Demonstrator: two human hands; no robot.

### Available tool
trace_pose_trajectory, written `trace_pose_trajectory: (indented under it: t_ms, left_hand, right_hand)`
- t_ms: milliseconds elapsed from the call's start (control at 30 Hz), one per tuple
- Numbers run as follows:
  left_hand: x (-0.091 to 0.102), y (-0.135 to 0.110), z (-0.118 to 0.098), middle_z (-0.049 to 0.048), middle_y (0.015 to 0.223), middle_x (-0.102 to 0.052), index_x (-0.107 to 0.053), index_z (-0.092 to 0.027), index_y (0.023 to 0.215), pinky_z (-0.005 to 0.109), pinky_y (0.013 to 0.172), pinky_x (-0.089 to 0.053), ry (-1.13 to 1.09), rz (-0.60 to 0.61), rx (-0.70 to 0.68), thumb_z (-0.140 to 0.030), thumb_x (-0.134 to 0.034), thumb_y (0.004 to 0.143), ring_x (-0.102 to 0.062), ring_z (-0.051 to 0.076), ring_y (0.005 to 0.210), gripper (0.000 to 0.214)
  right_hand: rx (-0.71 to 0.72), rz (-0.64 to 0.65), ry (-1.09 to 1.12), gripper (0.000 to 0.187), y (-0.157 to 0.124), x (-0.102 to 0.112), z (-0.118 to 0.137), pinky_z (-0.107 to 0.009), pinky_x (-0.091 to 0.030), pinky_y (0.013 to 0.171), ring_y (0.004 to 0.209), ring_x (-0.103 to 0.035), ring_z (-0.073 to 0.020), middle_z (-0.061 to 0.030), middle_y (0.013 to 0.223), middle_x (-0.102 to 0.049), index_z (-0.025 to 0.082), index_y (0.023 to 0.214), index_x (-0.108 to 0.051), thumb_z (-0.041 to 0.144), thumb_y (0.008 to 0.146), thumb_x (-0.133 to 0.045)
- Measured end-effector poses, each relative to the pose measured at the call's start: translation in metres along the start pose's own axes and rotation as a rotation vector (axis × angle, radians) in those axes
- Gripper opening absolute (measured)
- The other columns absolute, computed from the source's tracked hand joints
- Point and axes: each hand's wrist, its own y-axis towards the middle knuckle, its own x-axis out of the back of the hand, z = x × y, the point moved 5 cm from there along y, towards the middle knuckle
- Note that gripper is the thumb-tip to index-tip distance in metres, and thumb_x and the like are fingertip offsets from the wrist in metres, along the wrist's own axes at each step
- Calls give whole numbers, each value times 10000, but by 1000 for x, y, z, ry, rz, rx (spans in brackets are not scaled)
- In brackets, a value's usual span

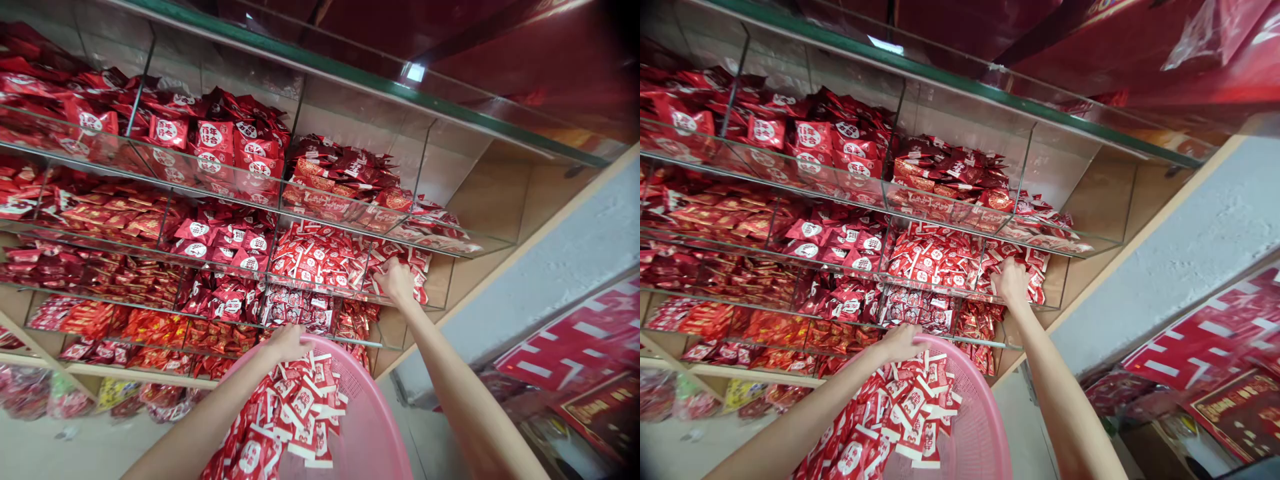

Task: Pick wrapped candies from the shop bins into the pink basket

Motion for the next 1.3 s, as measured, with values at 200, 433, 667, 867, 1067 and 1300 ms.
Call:
trace_pose_trajectory:
  t_ms: [200, 433, 667, 867, 1067, 1300]
  left_hand:
    - [-3, 4, 2, 102, 926, -651, -598, -187, 974, 331, 725, -454, 29, -9, -25, -577, -392, 762, -606, 249, 881, 489]
    - [-1, 3, -1, 108, 961, -650, -589, -187, 1017, 324, 739, -453, 34, -2, -20, -553, -418, 752, -602, 260, 916, 483]
    - [-4, 1, 0, 125, 944, -646, -597, -179, 995, 353, 740, -458, 53, -15, -35, -563, -381, 762, -600, 279, 910, 499]
    - [-2, -2, -2, 127, 946, -642, -603, -178, 992, 342, 735, -460, 22, -15, -9, -614, -336, 770, -601, 274, 906, 558]
    - [-7, -2, -1, 142, 1030, -622, -591, -179, 1063, 364, 772, -452, 50, -24, -19, -669, -278, 760, -578, 292, 968, 655]
    - [-7, -5, -1, 158, 1062, -612, -567, -168, 1126, 382, 790, -446, 53, -25, -12, -670, -288, 751, -570, 308, 991, 686]
  right_hand:
    - [100, -40, 231, 176, -5, 0, -13, -279, -344, 614, 711, -510, -193, -32, 732, -588, 200, 770, -464, 304, 650, -540]
    - [52, -89, 596, 274, -29, 21, -23, -246, -365, 545, 541, -456, -112, 8, 679, -549, 195, 737, -443, 403, 646, -598]
    - [22, -53, 847, 291, -96, 48, -23, -251, -402, 586, 623, -492, -121, -13, 793, -544, 211, 774, -417, 415, 699, -610]
    - [272, 431, 808, 126, -183, 16, 30, -251, -398, 625, 694, -477, -131, -12, 793, -524, 209, 782, -410, 288, 795, -507]
    - [517, 741, 580, 135, -236, -23, 72, -251, -365, 641, 724, -457, -136, 10, 787, -512, 205, 794, -426, 136, 719, -515]
    - [564, 777, 477, 151, -242, -36, 87, -258, -366, 674, 799, -472, -159, -3, 822, -532, 205, 806, -418, 130, 720, -517]
